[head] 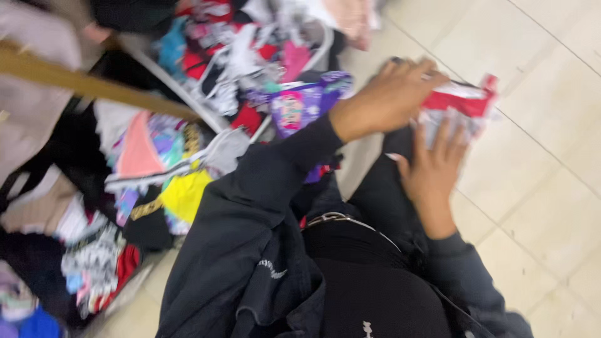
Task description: The person picks up various types of underwear and bras from a large pile, showing several items to the camera one at a time.
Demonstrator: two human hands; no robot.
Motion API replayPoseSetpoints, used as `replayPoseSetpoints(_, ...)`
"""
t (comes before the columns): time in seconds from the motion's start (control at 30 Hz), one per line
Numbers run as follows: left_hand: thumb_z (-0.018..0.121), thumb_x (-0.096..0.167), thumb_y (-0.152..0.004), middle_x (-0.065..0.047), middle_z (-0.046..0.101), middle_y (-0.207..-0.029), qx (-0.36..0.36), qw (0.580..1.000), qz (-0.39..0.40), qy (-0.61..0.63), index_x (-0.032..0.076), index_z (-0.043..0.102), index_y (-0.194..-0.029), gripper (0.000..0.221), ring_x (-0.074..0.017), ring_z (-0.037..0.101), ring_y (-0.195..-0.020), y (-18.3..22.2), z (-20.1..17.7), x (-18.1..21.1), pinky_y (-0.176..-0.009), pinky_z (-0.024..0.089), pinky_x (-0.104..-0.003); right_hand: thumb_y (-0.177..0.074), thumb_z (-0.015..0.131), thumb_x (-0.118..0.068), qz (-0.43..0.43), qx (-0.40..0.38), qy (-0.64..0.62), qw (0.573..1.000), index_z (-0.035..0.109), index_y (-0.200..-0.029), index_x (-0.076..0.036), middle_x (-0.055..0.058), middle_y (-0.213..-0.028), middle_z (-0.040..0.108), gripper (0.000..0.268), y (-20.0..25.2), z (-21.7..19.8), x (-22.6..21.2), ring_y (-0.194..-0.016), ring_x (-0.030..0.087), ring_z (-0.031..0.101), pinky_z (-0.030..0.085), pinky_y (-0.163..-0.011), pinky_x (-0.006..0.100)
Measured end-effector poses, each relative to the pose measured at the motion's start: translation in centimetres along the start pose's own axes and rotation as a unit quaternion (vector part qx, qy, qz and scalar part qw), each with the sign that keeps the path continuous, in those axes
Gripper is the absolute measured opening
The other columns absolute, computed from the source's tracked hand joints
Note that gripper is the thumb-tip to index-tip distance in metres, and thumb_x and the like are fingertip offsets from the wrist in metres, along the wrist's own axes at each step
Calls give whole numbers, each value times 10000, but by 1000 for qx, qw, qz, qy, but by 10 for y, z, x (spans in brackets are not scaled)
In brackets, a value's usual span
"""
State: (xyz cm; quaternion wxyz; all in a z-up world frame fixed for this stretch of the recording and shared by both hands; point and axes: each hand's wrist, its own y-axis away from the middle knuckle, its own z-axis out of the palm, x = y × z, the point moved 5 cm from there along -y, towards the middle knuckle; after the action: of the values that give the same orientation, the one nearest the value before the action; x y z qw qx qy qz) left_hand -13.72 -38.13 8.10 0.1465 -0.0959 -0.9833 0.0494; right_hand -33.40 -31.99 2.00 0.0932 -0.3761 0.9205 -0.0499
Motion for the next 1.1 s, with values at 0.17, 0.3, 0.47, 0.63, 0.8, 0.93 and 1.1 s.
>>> replayPoseSetpoints(0.17, 617, 128, -1123, -145, 683, -1588, -11, 945, 20, 325, 119, 624, -1567, 444, -330, 662, -1469, 120, -105, -66, -1222, 510, -512, -1055, 773, -421, -1, 67, 19, 998, 626, -1731, -38, 310, -1869, 357, 791, 15, 3, 22, -1689, 593, 254, 416, -1175, 770)
replayPoseSetpoints(0.3, 572, 232, -1118, -106, 664, -1522, 85, 914, -291, 270, 191, 630, -1533, 421, -276, 725, -1220, 204, -58, -237, -948, 551, -444, -1138, 763, -298, -60, 101, -53, 992, 635, -1676, 72, 398, -1820, 370, 665, 11, -8, 20, -1651, 692, 230, 401, -1294, 825)
replayPoseSetpoints(0.47, 710, 129, -1031, -107, 315, -1708, -225, 729, -646, 8, 132, 702, -1505, 474, -383, 263, -1635, 254, 10, -331, -1279, 391, -537, -1141, 738, -375, -28, 109, 5, 994, 711, -1647, 51, 364, -1825, 420, 662, 7, -10, 13, -1646, 650, 309, 447, -1256, 778)
replayPoseSetpoints(0.63, 720, 433, -943, -84, 366, -1757, -232, 712, -659, -66, 220, 551, -1667, 773, -393, 327, -1629, 269, 31, -359, -1292, 293, -526, -1119, 784, -327, -31, 100, 2, 995, 683, -1658, 32, 359, -1829, 409, 656, 7, -10, 16, -1648, 655, 308, 458, -1242, 794)
replayPoseSetpoints(0.8, 697, 25, -946, -146, 718, -1269, 52, 786, -611, -76, 48, 825, -1129, 225, -412, 779, -1089, 269, -13, -349, -888, 651, -565, -1087, 791, -310, -16, 95, 16, 995, 667, -1683, -4, 330, -1847, 398, 681, 9, -10, 17, -1657, 634, 311, 499, -1201, 786)
replayPoseSetpoints(0.93, 783, -112, -926, -101, 733, -1119, 291, 889, -353, 13, 41, 805, -1053, 200, -262, 732, -882, 253, -70, -309, -918, 543, -439, -1071, 702, -526, 19, 31, 6, 999, 589, -1742, -55, 313, -1882, 328, 827, 7, -20, 10, -1663, 637, 276, 409, -1136, 831)
replayPoseSetpoints(1.1, 963, -127, -837, -135, 672, -1146, 253, 943, -210, 58, -48, 790, -1165, 379, -225, 721, -742, 229, -141, -252, -739, 567, -381, -1091, 634, -624, 51, 14, -94, 994, 528, -1741, -96, 293, -1893, 263, 845, 2, -37, 8, -1742, 516, 152, 219, -1218, 885)
